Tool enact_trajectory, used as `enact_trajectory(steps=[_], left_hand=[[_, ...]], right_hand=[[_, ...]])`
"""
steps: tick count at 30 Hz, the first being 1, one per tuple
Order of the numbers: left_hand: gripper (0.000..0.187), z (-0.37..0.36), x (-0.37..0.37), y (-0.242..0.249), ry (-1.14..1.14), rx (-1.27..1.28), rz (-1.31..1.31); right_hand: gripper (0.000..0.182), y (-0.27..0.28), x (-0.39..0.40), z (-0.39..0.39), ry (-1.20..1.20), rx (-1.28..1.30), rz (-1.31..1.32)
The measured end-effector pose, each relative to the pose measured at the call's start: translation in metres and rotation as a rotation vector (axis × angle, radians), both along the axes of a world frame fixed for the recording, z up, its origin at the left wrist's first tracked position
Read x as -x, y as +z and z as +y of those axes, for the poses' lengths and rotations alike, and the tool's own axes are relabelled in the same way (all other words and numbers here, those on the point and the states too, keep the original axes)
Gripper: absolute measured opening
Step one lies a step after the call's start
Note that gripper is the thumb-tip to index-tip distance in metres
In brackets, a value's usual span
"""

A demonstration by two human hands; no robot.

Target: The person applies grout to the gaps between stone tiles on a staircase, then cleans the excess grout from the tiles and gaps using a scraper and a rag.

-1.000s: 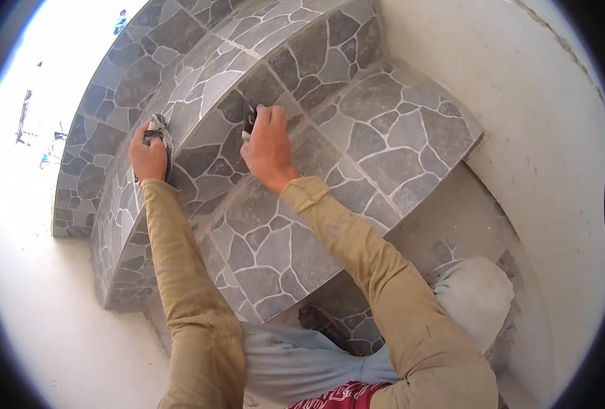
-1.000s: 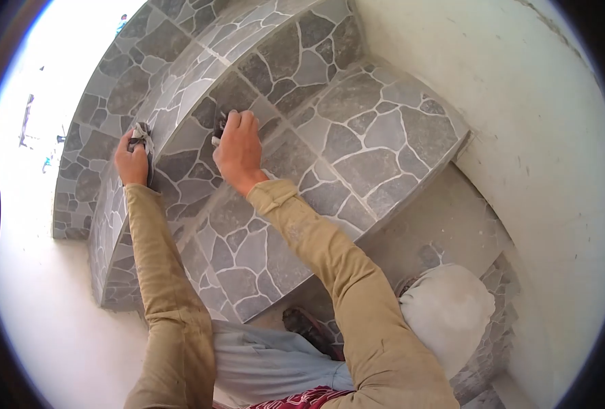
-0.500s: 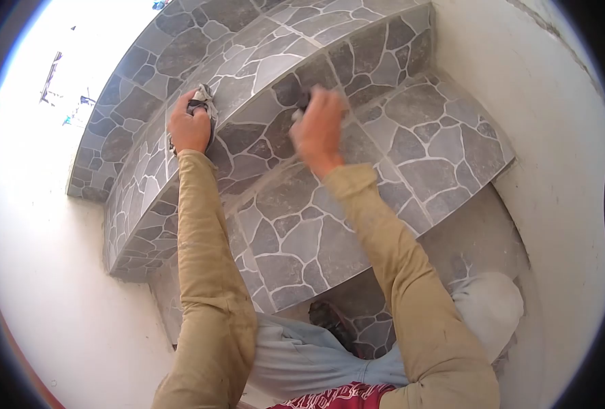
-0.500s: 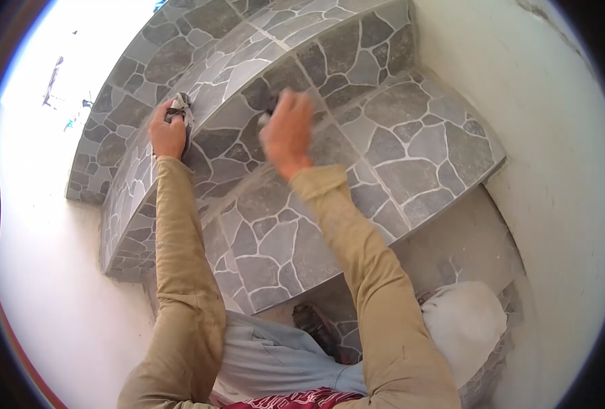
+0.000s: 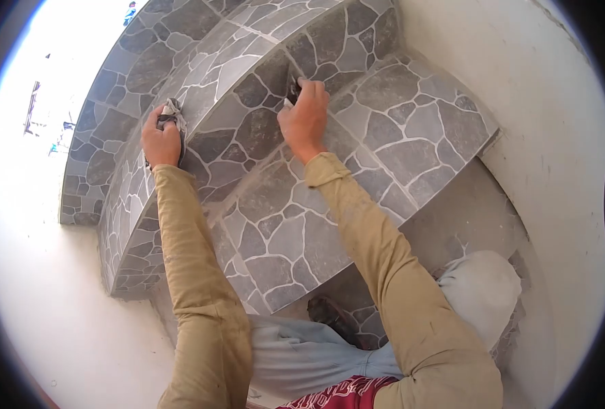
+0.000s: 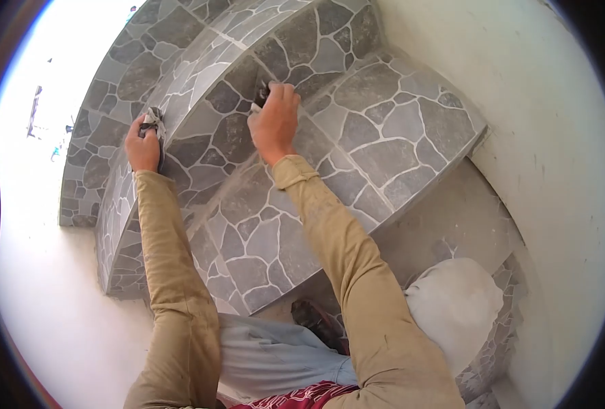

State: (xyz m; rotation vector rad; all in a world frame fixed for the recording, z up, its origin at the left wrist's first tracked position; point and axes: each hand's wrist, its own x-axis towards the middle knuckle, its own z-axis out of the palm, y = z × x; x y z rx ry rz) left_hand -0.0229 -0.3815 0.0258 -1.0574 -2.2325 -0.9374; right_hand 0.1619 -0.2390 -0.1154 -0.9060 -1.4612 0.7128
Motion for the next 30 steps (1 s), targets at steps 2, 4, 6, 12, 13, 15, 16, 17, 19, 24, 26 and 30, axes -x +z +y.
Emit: enact_trajectory(steps=[2,4,6,12,13,15,16,17,19,24,26,30], left_hand=[[0.034,0.002,0.001,-0.001,-0.018,-0.027,0.035],[0.034,0.005,0.003,0.001,-0.005,-0.025,0.018],[0.034,0.001,0.003,0.000,0.022,-0.001,0.002],[0.034,0.005,0.005,-0.001,-0.039,-0.018,0.040],[0.034,0.005,0.002,0.001,-0.005,0.002,0.042],[0.034,-0.002,0.001,0.002,0.040,0.022,0.046],[0.034,-0.003,0.002,0.001,0.020,0.013,0.049],[0.035,0.001,0.003,0.000,-0.006,0.002,0.050],[0.034,0.003,0.004,0.000,-0.019,-0.008,0.035],[0.034,0.000,0.009,-0.002,-0.013,-0.010,-0.005],[0.035,0.000,0.009,-0.003,-0.056,-0.033,0.059],[0.035,0.000,0.004,-0.002,-0.037,-0.034,0.046]], right_hand=[[0.058,0.000,-0.002,-0.011,0.036,-0.001,0.001],[0.052,0.002,0.003,-0.029,0.140,-0.071,0.002],[0.052,-0.003,0.000,-0.018,0.138,-0.049,0.036],[0.049,0.007,0.000,-0.026,0.144,-0.073,0.011],[0.050,-0.001,0.005,-0.017,0.089,-0.070,-0.002],[0.052,-0.005,-0.001,-0.010,0.071,-0.053,-0.037],[0.054,-0.002,-0.004,-0.007,0.041,-0.049,-0.073],[0.054,0.002,-0.004,-0.011,0.035,-0.055,-0.074],[0.055,0.007,0.000,-0.027,0.156,-0.040,-0.035],[0.053,-0.001,-0.003,-0.019,0.061,-0.049,-0.026],[0.053,0.002,-0.001,-0.023,0.046,-0.051,-0.011],[0.054,0.000,-0.002,-0.005,0.110,0.008,-0.016]])
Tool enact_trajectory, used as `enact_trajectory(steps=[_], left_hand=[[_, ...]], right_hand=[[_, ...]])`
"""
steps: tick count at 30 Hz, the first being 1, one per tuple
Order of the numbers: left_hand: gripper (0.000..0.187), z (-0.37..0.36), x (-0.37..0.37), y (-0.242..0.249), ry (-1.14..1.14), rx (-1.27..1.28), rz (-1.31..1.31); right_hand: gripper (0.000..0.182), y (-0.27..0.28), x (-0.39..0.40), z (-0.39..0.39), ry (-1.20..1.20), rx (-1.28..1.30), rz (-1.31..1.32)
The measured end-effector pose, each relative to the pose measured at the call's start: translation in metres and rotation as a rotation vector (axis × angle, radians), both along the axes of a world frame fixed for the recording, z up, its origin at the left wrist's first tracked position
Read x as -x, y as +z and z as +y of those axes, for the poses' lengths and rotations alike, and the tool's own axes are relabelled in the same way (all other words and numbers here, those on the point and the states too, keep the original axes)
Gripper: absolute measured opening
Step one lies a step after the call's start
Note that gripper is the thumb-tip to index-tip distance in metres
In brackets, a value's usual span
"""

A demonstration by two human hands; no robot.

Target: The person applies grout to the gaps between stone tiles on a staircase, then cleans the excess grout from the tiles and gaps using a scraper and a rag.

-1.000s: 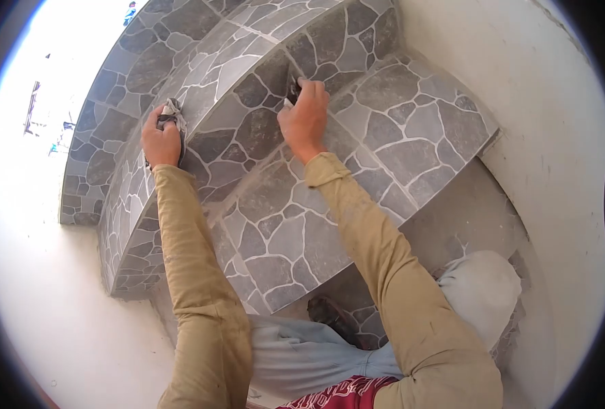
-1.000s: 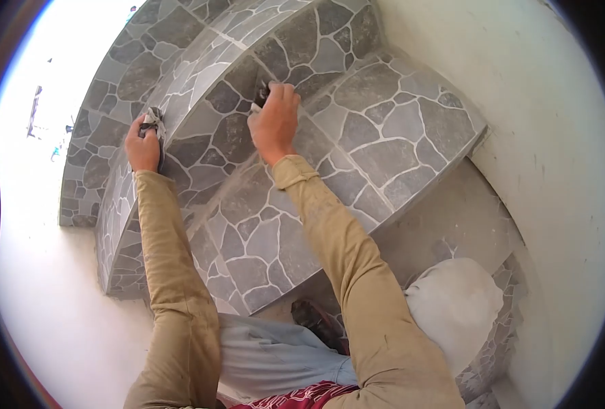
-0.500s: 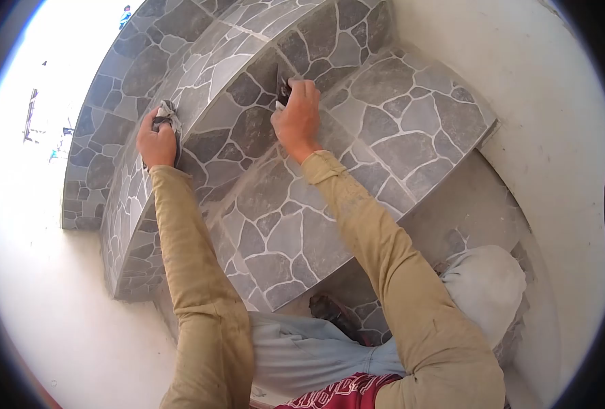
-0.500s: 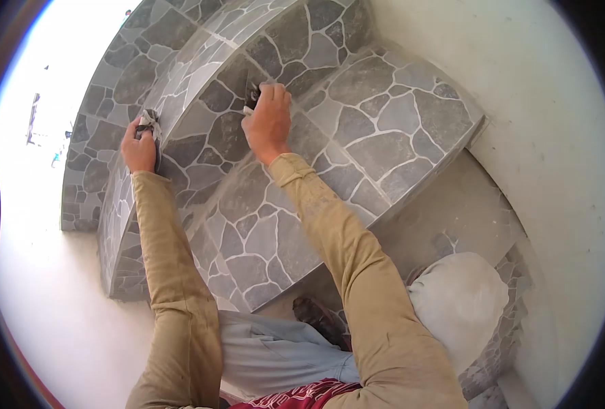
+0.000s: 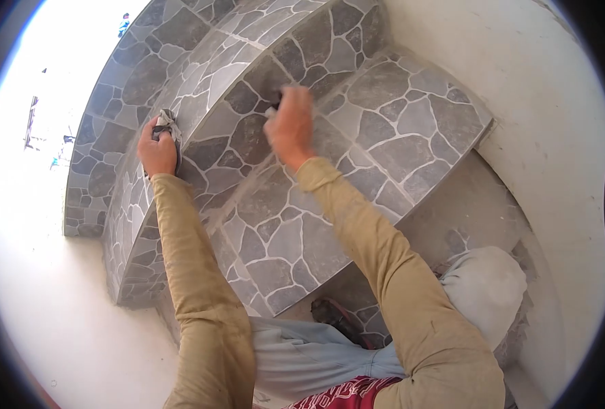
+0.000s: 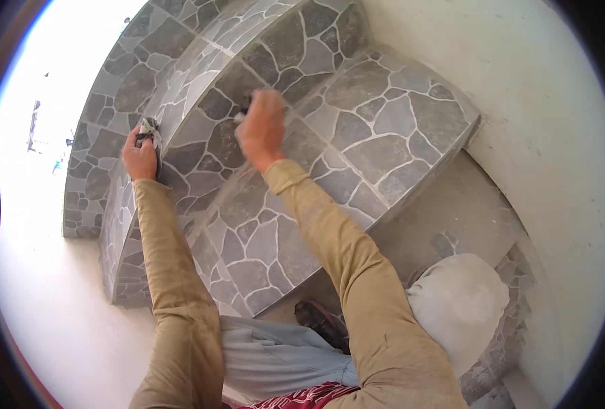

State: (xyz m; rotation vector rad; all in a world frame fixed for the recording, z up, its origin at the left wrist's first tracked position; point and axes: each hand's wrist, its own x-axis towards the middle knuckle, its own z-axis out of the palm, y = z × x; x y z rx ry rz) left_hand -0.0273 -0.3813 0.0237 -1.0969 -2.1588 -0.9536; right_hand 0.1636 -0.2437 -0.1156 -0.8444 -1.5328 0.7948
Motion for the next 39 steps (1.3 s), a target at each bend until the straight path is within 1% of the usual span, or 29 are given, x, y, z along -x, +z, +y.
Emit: enact_trajectory(steps=[1,2,5,6,8,9,10,12,13,14,17,18,20,21,22,25,26,28,29,30,32,33,34,36,38,39], left_hand=[[0.035,-0.001,-0.005,0.001,0.027,0.016,-0.001],[0.035,0.001,-0.007,0.003,0.050,0.031,-0.002],[0.035,0.003,-0.005,0.003,0.020,0.015,-0.036],[0.035,0.005,-0.005,0.002,0.020,0.015,-0.036],[0.034,0.001,-0.005,0.003,0.043,0.047,0.050],[0.034,-0.002,-0.003,0.002,0.054,0.049,0.059],[0.033,-0.002,-0.002,0.000,0.033,0.029,0.043],[0.033,0.001,0.000,0.000,0.004,0.003,0.027],[0.033,0.003,-0.004,0.002,0.016,0.004,-0.007],[0.033,0.003,-0.007,0.003,0.029,0.008,-0.041],[0.033,0.002,-0.011,0.005,0.059,0.036,-0.037],[0.033,-0.001,-0.008,0.004,0.065,0.029,-0.035],[0.034,0.001,-0.002,0.001,0.000,0.014,0.020],[0.034,0.002,-0.002,0.002,0.008,0.016,0.010],[0.034,0.005,-0.004,0.003,0.009,0.014,0.009],[0.033,-0.003,-0.005,0.003,0.047,0.029,-0.002],[0.033,-0.003,-0.005,0.003,0.044,0.039,0.024],[0.033,0.003,-0.004,0.002,0.023,0.045,0.049],[0.033,0.005,-0.001,0.002,0.011,0.024,0.011],[0.033,0.004,0.001,0.000,0.004,0.011,-0.028],[0.033,-0.001,-0.002,-0.002,0.042,0.027,0.025],[0.033,-0.002,-0.001,-0.002,0.035,0.026,0.028],[0.033,0.001,0.000,0.000,0.019,0.021,0.032],[0.033,0.002,-0.007,0.003,0.000,0.009,0.006],[0.033,0.005,-0.009,0.002,-0.014,0.004,-0.023],[0.033,0.004,-0.007,0.002,0.001,0.013,-0.010]], right_hand=[[0.056,0.002,-0.004,0.007,-0.070,0.065,0.016],[0.056,0.006,-0.002,0.000,-0.067,0.062,0.019],[0.054,0.020,0.004,-0.043,0.156,-0.063,-0.004],[0.054,0.021,0.003,-0.038,0.156,-0.063,-0.005],[0.050,0.023,0.004,-0.021,-0.012,-0.096,0.038],[0.050,0.020,0.004,-0.003,-0.104,-0.057,0.035],[0.050,0.025,0.006,-0.006,-0.096,-0.056,0.045],[0.049,0.033,0.003,-0.011,0.011,-0.111,-0.062],[0.051,0.042,0.000,-0.029,0.075,-0.177,-0.050],[0.051,0.044,0.000,-0.025,0.075,-0.183,-0.052],[0.061,0.045,-0.007,-0.004,-0.035,-0.028,-0.083],[0.061,0.049,-0.006,-0.007,-0.029,-0.036,-0.081],[0.061,0.056,-0.008,-0.021,0.112,-0.022,-0.196],[0.061,0.057,-0.006,-0.033,0.131,-0.083,-0.178],[0.061,0.057,-0.005,-0.028,0.132,-0.085,-0.178],[0.064,0.052,-0.003,-0.003,-0.092,-0.044,-0.061],[0.064,0.049,0.000,-0.007,-0.095,-0.047,-0.057],[0.063,0.047,0.004,-0.026,0.053,-0.165,-0.063],[0.062,0.049,0.008,-0.036,0.073,-0.178,-0.060],[0.062,0.047,0.007,-0.028,0.069,-0.174,-0.063],[0.064,0.045,0.004,-0.004,-0.081,-0.139,-0.009],[0.062,0.041,0.004,0.008,-0.148,-0.146,-0.037],[0.062,0.046,0.004,0.003,-0.151,-0.149,-0.032],[0.060,0.057,0.002,-0.016,-0.002,-0.174,-0.049],[0.059,0.054,0.006,-0.014,-0.001,-0.198,-0.065],[0.059,0.050,0.005,-0.005,-0.038,-0.149,0.019]])
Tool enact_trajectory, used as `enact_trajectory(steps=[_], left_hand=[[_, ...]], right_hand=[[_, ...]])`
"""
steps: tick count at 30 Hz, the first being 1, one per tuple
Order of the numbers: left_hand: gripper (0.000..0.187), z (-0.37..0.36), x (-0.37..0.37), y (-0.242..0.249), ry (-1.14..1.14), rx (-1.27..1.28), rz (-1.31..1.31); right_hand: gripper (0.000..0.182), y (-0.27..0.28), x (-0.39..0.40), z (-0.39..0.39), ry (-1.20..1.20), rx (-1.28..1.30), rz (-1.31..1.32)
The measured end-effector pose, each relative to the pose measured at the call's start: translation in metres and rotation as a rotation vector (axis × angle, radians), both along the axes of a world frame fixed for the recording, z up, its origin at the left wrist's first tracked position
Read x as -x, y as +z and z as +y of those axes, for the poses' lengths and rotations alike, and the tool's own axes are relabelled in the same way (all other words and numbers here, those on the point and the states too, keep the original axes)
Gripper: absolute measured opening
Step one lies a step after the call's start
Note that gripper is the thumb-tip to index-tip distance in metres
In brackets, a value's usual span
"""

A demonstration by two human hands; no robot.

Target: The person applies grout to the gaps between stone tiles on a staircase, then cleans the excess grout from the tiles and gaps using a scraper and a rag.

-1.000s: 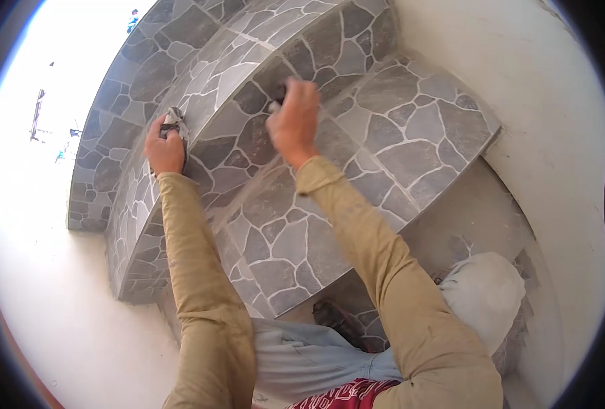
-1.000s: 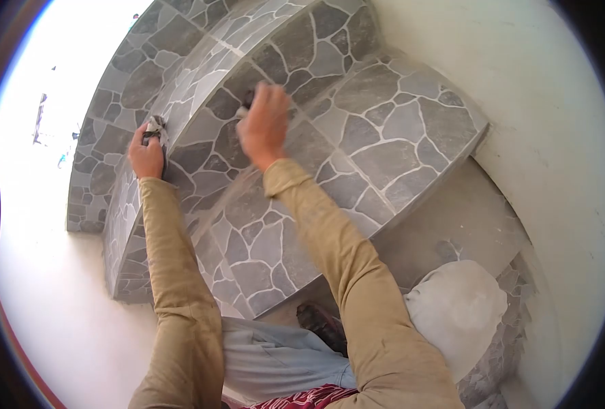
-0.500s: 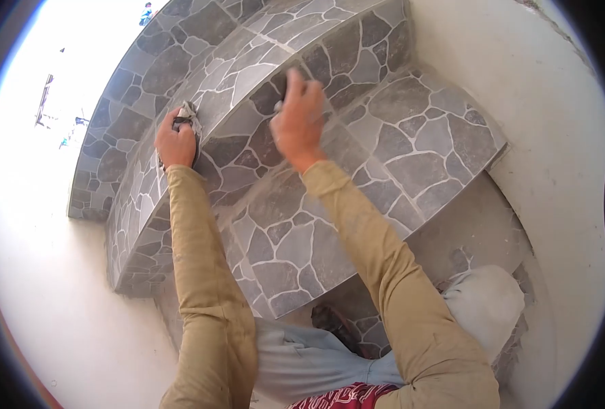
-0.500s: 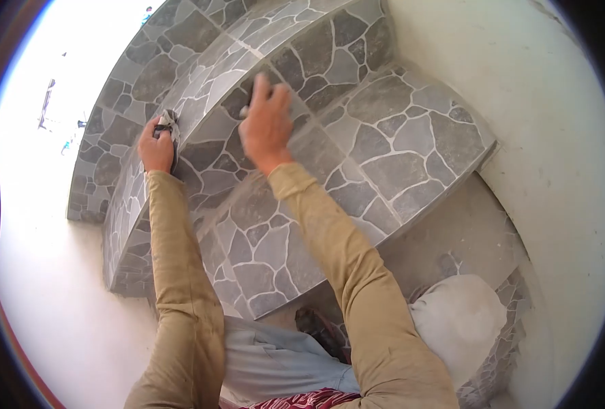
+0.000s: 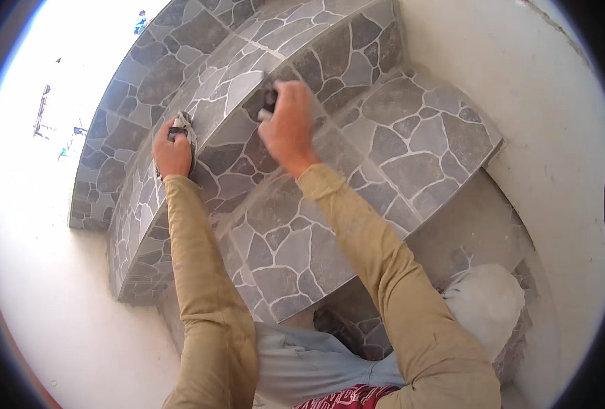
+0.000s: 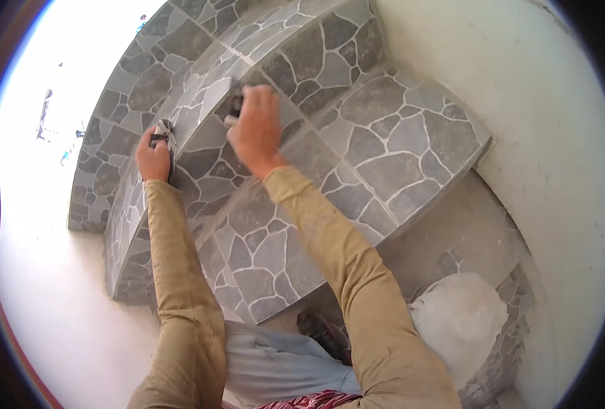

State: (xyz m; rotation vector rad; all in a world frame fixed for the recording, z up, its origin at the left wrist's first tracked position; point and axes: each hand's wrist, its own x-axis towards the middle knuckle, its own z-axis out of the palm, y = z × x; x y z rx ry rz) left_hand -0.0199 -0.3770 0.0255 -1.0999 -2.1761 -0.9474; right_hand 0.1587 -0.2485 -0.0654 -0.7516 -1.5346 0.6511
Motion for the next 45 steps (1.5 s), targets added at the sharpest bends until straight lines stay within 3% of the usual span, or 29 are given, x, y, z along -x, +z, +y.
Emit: enact_trajectory(steps=[2,6,9,11,19,25,28,31,33,39,45], left_hand=[[0.033,-0.003,0.001,0.002,0.018,0.000,0.020],[0.033,-0.001,-0.002,0.001,0.001,0.006,0.003],[0.033,-0.002,0.001,0.002,0.008,0.009,0.000],[0.033,-0.002,-0.001,0.001,-0.002,0.018,0.013],[0.033,-0.003,0.004,-0.002,0.030,0.036,0.028],[0.032,-0.001,-0.005,0.002,0.033,0.041,0.005],[0.034,-0.005,0.006,0.000,0.029,0.068,0.057],[0.035,-0.004,0.002,0.000,0.014,0.050,-0.018],[0.035,-0.003,0.013,-0.001,0.010,0.054,0.007],[0.035,-0.006,0.015,-0.003,-0.009,0.064,-0.011],[0.036,-0.007,0.010,-0.002,0.034,0.096,0.043]], right_hand=[[0.059,-0.006,0.002,0.018,-0.089,0.058,0.100],[0.049,-0.017,-0.006,0.007,-0.051,0.076,0.169],[0.053,-0.030,-0.010,-0.006,-0.026,0.119,0.088],[0.067,-0.050,-0.001,-0.014,-0.010,0.247,0.045],[0.068,-0.083,0.003,-0.023,0.039,0.187,0.009],[0.067,-0.087,0.014,-0.040,-0.004,0.176,-0.101],[0.067,-0.082,0.004,-0.009,-0.074,0.287,-0.080],[0.067,-0.078,0.007,-0.015,0.019,0.336,-0.103],[0.066,-0.076,0.011,-0.026,-0.008,0.236,-0.146],[0.065,-0.081,0.009,-0.011,-0.042,0.286,-0.039],[0.049,-0.073,0.005,-0.015,-0.047,0.268,0.031]])
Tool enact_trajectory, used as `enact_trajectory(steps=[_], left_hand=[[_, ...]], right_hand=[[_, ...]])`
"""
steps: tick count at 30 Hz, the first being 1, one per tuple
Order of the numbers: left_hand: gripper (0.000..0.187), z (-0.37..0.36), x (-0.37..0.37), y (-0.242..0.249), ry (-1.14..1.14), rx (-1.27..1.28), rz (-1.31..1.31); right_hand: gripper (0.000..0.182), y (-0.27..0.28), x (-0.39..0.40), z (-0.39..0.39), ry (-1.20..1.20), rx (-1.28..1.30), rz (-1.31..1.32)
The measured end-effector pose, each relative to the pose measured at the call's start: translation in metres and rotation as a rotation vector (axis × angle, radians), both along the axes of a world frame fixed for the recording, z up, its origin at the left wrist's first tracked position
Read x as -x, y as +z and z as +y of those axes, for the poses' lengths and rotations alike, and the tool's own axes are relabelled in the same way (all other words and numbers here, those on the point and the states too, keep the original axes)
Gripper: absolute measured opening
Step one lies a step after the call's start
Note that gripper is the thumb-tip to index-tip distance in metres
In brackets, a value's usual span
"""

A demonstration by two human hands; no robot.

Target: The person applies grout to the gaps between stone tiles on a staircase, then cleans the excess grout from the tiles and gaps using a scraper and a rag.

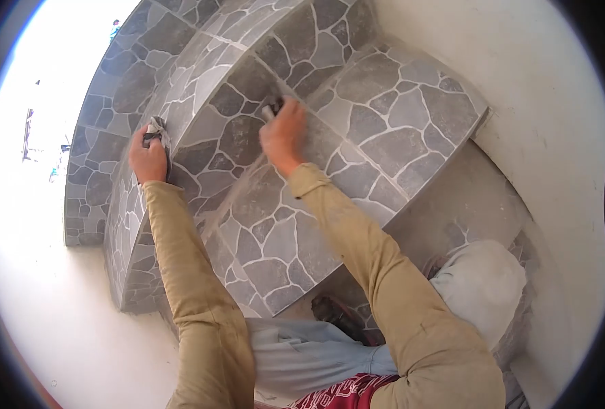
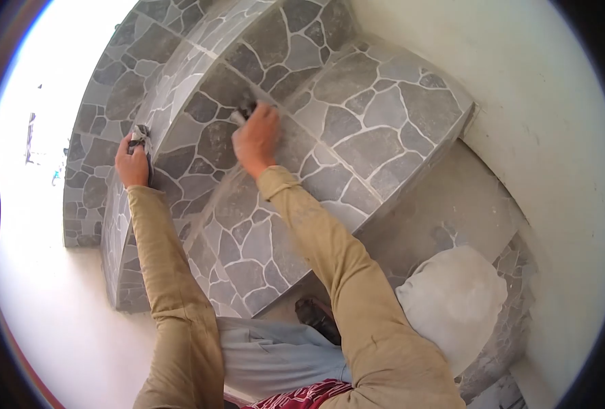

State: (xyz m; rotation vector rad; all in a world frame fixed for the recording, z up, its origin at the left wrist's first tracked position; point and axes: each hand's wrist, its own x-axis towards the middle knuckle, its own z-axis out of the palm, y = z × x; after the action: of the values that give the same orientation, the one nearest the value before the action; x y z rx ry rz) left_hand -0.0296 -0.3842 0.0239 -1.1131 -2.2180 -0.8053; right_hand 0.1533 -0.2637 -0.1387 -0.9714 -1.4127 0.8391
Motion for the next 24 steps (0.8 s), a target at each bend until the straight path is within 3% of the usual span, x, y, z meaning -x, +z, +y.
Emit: enact_trajectory(steps=[3,10,14,16,24], left_hand=[[0.036,0.003,-0.002,0.004,0.023,-0.016,-0.020],[0.037,0.004,0.006,0.001,0.004,0.010,0.015],[0.036,0.003,-0.006,0.002,-0.022,0.011,-0.018],[0.036,0.004,-0.004,0.003,-0.032,0.004,-0.032],[0.036,0.002,0.006,0.001,0.008,0.015,-0.009]], right_hand=[[0.038,0.021,-0.016,0.000,0.156,0.274,0.025],[0.034,0.032,0.003,-0.003,0.180,0.301,0.287],[0.031,0.056,0.009,-0.003,0.157,0.221,0.233],[0.031,0.062,0.005,0.008,0.156,0.484,0.233],[0.033,0.058,0.013,0.005,0.190,0.480,0.148]])
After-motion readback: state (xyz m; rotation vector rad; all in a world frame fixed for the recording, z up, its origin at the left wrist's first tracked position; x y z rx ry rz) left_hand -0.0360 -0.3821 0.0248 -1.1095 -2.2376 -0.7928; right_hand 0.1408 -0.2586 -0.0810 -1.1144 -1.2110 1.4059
